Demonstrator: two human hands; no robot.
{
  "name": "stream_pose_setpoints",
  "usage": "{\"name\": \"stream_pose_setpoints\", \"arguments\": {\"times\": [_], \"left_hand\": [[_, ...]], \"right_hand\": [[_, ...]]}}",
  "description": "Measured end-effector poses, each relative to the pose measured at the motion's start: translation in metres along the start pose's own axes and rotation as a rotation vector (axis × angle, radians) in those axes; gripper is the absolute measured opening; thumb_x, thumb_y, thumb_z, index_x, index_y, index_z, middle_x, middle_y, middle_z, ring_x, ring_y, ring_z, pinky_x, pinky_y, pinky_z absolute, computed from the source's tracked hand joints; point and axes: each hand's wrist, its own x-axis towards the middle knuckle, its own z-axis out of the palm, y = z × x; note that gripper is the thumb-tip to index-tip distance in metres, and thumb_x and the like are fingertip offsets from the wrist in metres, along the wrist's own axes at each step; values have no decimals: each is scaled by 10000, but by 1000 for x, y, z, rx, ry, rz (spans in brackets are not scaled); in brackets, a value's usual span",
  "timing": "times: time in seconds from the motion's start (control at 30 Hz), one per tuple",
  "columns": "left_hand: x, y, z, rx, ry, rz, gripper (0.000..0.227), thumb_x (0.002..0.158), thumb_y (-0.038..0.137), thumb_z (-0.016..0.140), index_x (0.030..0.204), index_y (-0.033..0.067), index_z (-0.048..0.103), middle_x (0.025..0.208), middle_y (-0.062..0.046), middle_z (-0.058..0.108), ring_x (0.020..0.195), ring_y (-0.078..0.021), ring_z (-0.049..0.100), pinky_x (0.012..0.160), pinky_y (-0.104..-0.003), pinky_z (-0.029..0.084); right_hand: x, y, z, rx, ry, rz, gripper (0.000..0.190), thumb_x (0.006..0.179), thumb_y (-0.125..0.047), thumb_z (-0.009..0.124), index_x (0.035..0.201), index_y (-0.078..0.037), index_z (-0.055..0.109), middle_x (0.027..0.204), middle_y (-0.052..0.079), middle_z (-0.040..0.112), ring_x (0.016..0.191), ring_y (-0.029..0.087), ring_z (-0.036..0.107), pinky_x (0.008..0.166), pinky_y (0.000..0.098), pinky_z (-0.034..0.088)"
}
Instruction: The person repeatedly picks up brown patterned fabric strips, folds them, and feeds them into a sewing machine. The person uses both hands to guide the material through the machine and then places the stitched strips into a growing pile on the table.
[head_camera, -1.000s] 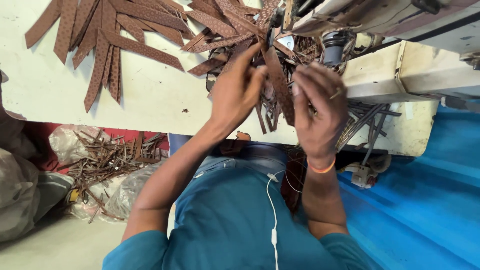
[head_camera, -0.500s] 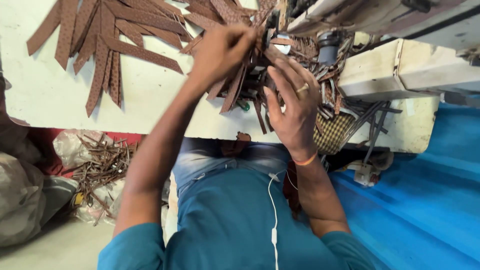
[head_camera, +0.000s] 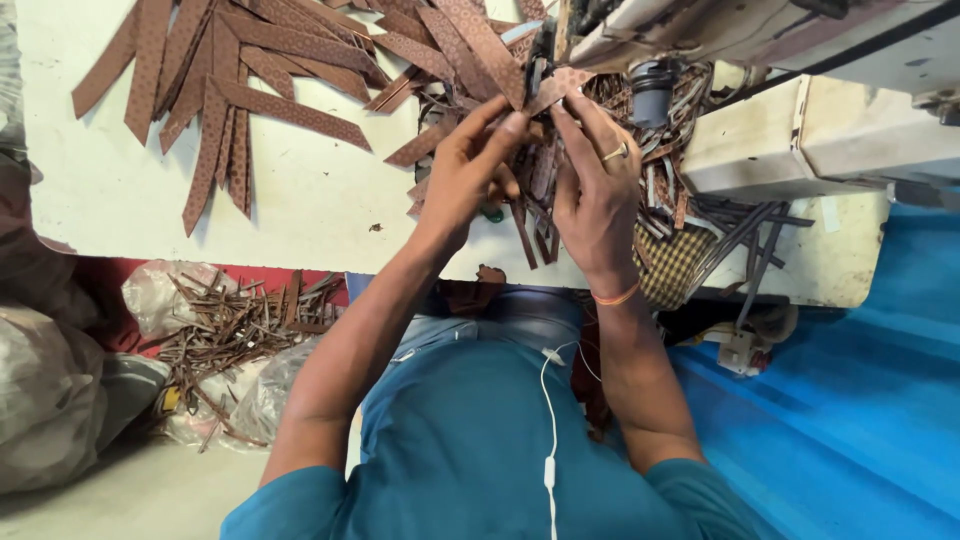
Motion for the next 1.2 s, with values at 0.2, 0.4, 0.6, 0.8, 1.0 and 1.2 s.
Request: {"name": "stream_pose_setpoints", "arguments": {"times": [0.2,0.4,0.6,0.8,1.0,1.2], "left_hand": [[-3,-12,12,5,-33,107,667,1027,208,650,1574,-58,376,986,-95,783,493,-68,529,451,-207,413],[-11,-21,20,-18,-51,130,691,1061,175,599,1616,-38,247,962,-102,776,517,-58,531,471,-202,440],[-3,-10,17,58,-59,144,640,1060,174,589,1612,-15,327,963,-100,788,507,-57,544,462,-193,438],[8,-5,14,111,-62,136,639,1050,183,587,1600,6,314,972,-97,800,508,-68,572,465,-197,449],[7,-5,14,129,-63,143,630,1054,178,584,1602,12,322,978,-98,801,532,-71,593,496,-204,477],[10,-9,10,144,-70,188,627,1053,186,586,1596,14,326,989,-103,806,534,-80,610,498,-215,495]], "right_hand": [[-3,4,1,34,16,-4,490,990,81,575,1457,-68,597,1543,65,551,1425,277,542,1208,451,398],[-7,3,-2,65,-9,4,557,908,102,592,1445,-43,590,1551,97,529,1381,296,569,1173,464,407],[-19,4,-9,119,35,56,434,976,47,634,1401,-37,608,1505,141,569,1364,341,590,1139,430,477],[-35,32,-25,92,104,84,321,1041,-49,680,1360,-36,643,1436,160,631,1330,321,628,1134,429,505],[-41,51,-82,104,278,63,267,1098,-30,687,1363,-12,668,1344,139,693,1235,273,678,1084,393,558],[-63,96,-158,-97,487,86,210,1141,32,661,1349,38,684,1270,176,706,1053,254,723,884,320,618]]}}
